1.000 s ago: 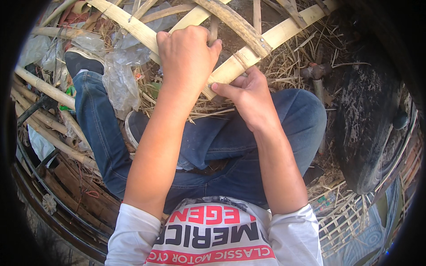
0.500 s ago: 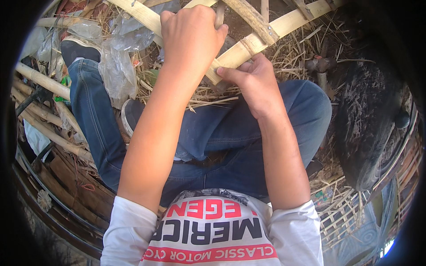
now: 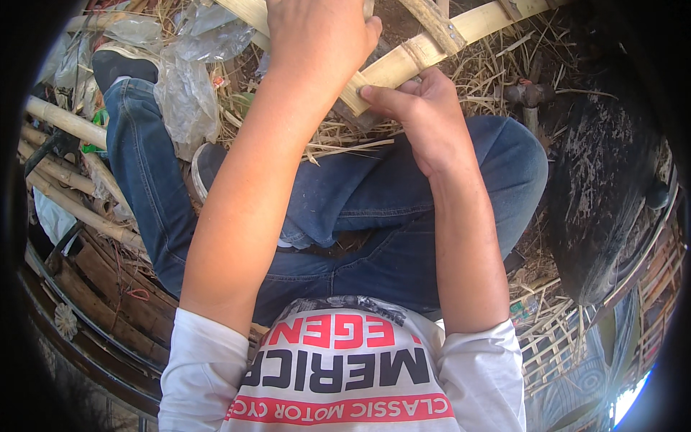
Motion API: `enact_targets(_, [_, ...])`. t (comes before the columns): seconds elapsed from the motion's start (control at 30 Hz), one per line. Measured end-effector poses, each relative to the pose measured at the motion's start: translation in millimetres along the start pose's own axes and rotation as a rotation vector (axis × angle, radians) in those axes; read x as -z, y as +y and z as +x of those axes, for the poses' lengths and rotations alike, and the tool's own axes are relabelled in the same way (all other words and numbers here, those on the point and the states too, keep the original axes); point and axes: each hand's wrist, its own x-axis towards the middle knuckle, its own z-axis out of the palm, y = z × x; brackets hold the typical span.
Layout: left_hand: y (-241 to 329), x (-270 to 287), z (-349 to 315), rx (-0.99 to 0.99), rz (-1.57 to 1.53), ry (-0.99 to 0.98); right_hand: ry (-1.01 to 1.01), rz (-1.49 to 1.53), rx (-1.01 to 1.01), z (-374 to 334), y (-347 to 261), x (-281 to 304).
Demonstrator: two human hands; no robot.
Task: The person hammers a wooden lattice, turns it over, and fits bamboo strips into the structure by hand while sitting on the ground.
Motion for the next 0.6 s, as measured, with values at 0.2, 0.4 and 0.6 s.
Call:
enact_targets(0.2, [0.6, -2.0, 0.0, 0.020, -0.004, -0.017, -0.016, 0.007, -0.010, 3.1, 1.9, 1.1])
enact_targets(0.4, [1.5, -1.4, -0.2, 0.037, 0.073, -0.065, -0.018, -0.017, -0.027, 0.7, 0.0, 0.3])
enact_targets(0.6, [1.8, 4.9, 1.0, 0.017, 0.032, -0.139, -0.013, 0.018, -0.044, -0.6, -1.4, -0.3])
